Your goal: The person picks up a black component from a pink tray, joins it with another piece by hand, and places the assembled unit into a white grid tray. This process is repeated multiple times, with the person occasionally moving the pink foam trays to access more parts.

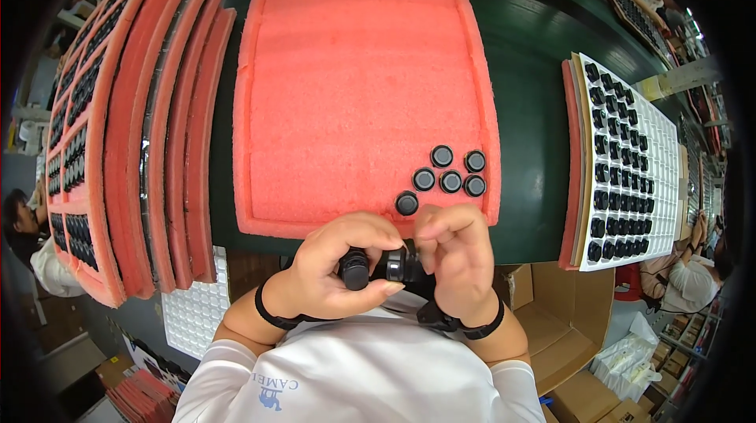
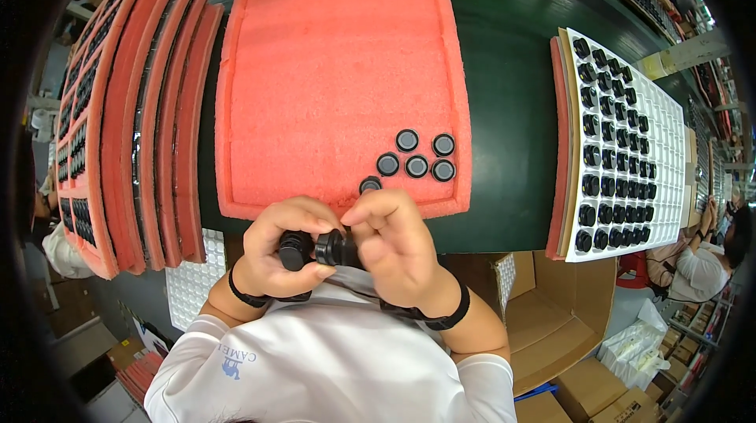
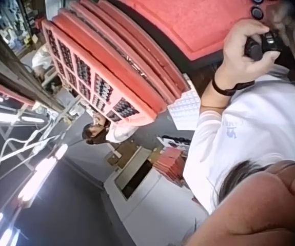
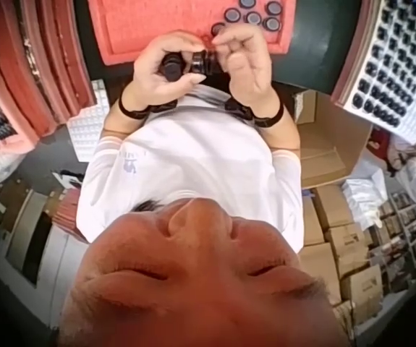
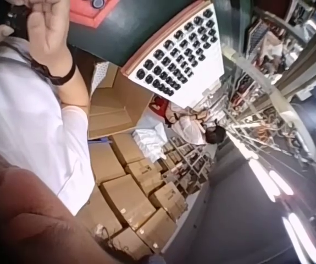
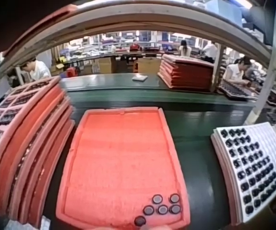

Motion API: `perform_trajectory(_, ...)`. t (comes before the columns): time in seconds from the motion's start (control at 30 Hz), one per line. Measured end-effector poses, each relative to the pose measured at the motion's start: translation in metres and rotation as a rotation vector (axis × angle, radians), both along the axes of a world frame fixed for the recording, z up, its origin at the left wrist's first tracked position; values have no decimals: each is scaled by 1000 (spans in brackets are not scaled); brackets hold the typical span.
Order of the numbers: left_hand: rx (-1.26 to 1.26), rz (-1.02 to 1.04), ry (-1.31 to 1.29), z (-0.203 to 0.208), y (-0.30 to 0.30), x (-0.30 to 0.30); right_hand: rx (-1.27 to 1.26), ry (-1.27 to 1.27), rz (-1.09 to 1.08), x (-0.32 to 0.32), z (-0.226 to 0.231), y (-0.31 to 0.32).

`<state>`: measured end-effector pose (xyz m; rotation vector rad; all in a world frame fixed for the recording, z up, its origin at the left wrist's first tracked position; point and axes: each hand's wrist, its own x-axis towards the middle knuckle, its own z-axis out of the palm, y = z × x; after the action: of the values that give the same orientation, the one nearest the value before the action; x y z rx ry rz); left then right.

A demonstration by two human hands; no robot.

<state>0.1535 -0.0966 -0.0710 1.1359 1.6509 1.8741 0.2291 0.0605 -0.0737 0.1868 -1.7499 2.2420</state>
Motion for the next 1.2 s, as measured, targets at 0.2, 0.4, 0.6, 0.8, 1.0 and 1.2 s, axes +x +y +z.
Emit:
perform_trajectory(0.2,-8,-41,-19,4,-1,-3,-202,-41,19,2,3,1)
perform_trajectory(0.4,104,39,87,-1,1,-6,166,8,59,7,-5,14)
perform_trajectory(0.6,29,45,3,2,-1,-3,411,151,-67,2,-8,12)
perform_trajectory(0.8,4,41,43,1,-1,-7,476,202,-91,0,-8,16)
perform_trajectory(1.0,-15,20,80,1,8,-9,611,148,-147,3,6,27)
perform_trajectory(1.2,-43,43,-118,1,16,-4,919,36,-334,34,45,82)
